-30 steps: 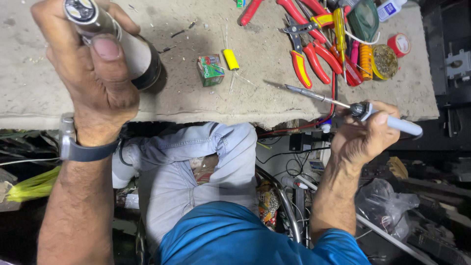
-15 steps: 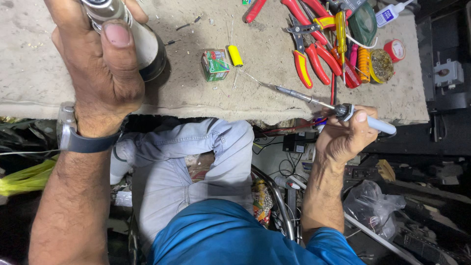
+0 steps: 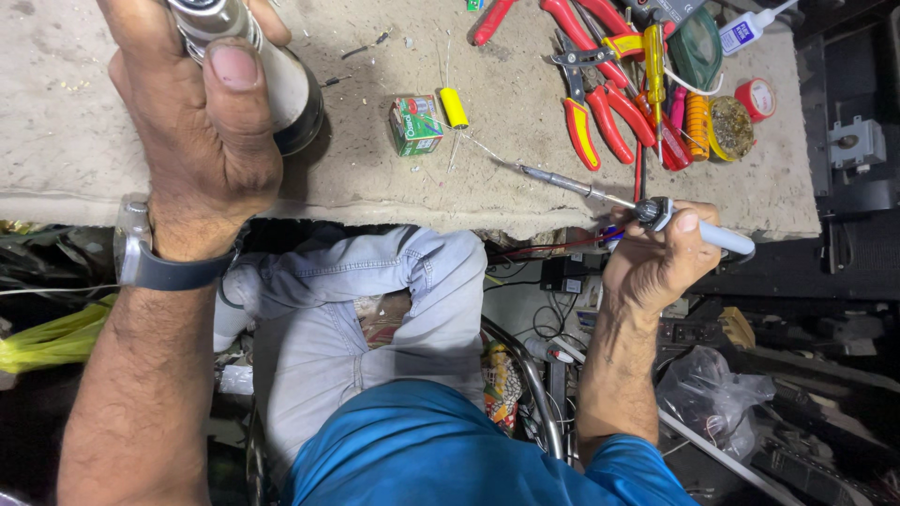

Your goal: The person strips wires, solders them to a lightbulb base, applies glue, and wraps the assembly with electrical tape. The person uses a soldering iron, wire strippers, a screwdriver, and electrical tape to complete the assembly.

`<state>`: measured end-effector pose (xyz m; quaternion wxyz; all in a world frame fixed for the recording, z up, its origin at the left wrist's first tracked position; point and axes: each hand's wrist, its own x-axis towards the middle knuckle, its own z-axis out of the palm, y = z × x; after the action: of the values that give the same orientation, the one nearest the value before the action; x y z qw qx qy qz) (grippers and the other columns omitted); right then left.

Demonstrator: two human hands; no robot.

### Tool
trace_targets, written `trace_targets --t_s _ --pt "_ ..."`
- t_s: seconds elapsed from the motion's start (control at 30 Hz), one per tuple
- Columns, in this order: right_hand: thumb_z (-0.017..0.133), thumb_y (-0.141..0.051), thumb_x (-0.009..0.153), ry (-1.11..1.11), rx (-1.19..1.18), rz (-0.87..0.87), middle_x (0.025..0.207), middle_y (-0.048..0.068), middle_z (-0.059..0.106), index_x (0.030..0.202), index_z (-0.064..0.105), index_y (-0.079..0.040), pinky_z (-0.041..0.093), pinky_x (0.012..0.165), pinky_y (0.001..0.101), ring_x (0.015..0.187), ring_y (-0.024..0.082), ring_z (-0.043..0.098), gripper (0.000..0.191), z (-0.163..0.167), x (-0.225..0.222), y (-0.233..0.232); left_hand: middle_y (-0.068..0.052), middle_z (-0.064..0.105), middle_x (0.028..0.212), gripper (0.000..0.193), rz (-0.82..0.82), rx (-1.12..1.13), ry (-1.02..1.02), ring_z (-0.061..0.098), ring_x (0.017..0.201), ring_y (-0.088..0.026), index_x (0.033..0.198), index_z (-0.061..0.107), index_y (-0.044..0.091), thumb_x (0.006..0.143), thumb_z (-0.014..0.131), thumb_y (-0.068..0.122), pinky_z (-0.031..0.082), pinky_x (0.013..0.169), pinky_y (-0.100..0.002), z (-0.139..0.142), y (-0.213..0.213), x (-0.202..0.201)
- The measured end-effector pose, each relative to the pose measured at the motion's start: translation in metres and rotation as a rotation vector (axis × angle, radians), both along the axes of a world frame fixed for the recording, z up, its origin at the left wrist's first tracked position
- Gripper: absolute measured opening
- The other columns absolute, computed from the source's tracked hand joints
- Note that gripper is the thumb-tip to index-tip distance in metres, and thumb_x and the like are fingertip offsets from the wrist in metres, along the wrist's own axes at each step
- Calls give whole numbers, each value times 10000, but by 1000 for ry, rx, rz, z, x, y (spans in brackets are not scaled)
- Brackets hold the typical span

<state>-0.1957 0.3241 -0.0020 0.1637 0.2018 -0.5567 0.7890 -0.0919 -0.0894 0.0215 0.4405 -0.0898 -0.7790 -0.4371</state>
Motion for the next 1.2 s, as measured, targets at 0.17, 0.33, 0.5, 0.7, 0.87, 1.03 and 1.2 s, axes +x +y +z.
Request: trace_targets --t_s 0.17,0.33,0.5,0.7,0.87,1.03,1.2 --pt "703 -279 1066 14 7 6 753 124 608 983 551 -3 605 700 441 619 196 585 325 0 -1 -1 -83 701 1095 468 -7 20 -1 688 902 -172 1406 374 22 1228 367 455 532 778 -281 3 2 0" --pt "706 -287 1061 14 10 6 767 125 617 982 550 -7 610 706 446 618 205 597 330 1 -2 -3 -89 717 1113 471 -2 27 -12 688 912 -176 1381 388 17 1222 368 460 534 790 -285 5 2 3" --pt "716 -283 1062 15 11 11 768 126 614 991 553 -2 614 717 456 615 195 585 333 2 -2 -4 -87 715 1101 465 -9 17 7 693 904 -172 1353 400 16 1215 363 458 542 775 -279 6 2 0" --pt "715 -291 1054 5 16 2 754 127 609 981 556 -2 616 715 466 611 201 586 338 3 0 -6 -85 714 1126 436 -24 -2 32 698 933 -163 1352 391 20 1239 360 441 552 801 -275 4 0 0" --pt "723 -291 1050 5 25 7 751 121 602 982 553 -4 607 701 466 606 200 578 340 4 -1 -7 -82 709 1117 426 -31 -4 40 703 927 -166 1347 392 17 1218 348 421 557 803 -278 4 0 0" --pt "727 -296 1043 11 37 4 755 121 605 974 550 -7 612 701 468 609 201 581 346 4 -2 -8 -84 706 1096 417 -27 -27 58 727 919 -180 1325 411 18 1233 350 420 554 780 -284 5 -2 -1" --pt "731 -291 1041 9 51 -10 761 124 607 978 552 -2 598 686 445 605 202 578 346 4 -2 -9 -89 705 1096 392 -14 -36 63 726 921 -191 1325 431 15 1233 355 388 572 802 -305 5 -2 0"
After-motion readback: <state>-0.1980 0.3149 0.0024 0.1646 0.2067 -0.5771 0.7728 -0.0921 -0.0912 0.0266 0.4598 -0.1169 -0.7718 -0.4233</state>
